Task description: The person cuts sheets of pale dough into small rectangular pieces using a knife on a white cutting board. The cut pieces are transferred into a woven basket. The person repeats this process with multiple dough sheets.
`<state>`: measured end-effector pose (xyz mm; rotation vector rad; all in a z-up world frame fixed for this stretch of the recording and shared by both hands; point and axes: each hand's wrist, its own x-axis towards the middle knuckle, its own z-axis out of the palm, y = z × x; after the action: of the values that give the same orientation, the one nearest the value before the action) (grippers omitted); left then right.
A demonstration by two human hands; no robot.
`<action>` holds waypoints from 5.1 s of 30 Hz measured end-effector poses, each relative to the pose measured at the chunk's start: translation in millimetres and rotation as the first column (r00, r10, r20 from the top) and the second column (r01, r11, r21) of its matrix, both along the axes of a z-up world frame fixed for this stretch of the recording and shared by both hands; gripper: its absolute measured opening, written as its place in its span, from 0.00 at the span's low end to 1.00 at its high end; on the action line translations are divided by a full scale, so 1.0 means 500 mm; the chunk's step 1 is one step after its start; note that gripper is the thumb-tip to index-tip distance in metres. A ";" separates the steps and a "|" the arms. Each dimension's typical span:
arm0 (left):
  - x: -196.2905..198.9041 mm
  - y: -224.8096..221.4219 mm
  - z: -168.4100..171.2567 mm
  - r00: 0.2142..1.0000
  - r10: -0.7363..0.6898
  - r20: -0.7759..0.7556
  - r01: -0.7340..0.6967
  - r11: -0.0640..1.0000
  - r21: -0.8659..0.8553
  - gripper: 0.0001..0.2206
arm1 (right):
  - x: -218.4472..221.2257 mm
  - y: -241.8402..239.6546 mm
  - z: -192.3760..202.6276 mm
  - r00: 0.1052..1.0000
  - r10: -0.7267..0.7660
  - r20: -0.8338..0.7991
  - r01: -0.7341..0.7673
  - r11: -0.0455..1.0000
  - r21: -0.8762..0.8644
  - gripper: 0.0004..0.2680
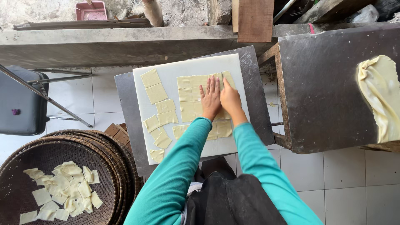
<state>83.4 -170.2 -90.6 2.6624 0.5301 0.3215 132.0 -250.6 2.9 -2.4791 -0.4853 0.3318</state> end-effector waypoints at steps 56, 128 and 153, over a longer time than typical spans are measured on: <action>-1.174 0.356 0.004 0.514 0.834 -0.199 -0.124 -0.158 -0.980 0.52 | -0.305 0.017 0.124 0.824 0.432 -0.367 -0.277 0.872 0.403 0.10; -0.038 -0.449 0.613 0.550 -0.696 0.462 0.831 0.403 -0.382 0.53 | -0.002 -0.796 0.561 0.752 0.593 -0.289 -0.298 0.696 0.653 0.03; -0.419 0.195 0.522 0.969 0.114 0.220 0.044 0.797 -0.603 0.08 | 0.077 -0.265 0.354 0.709 0.613 -0.348 -0.586 0.787 0.192 0.07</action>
<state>-126.2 -72.5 170.3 1.9557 0.4993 0.4072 170.3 -383.3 180.0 -2.0351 -1.1054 1.0365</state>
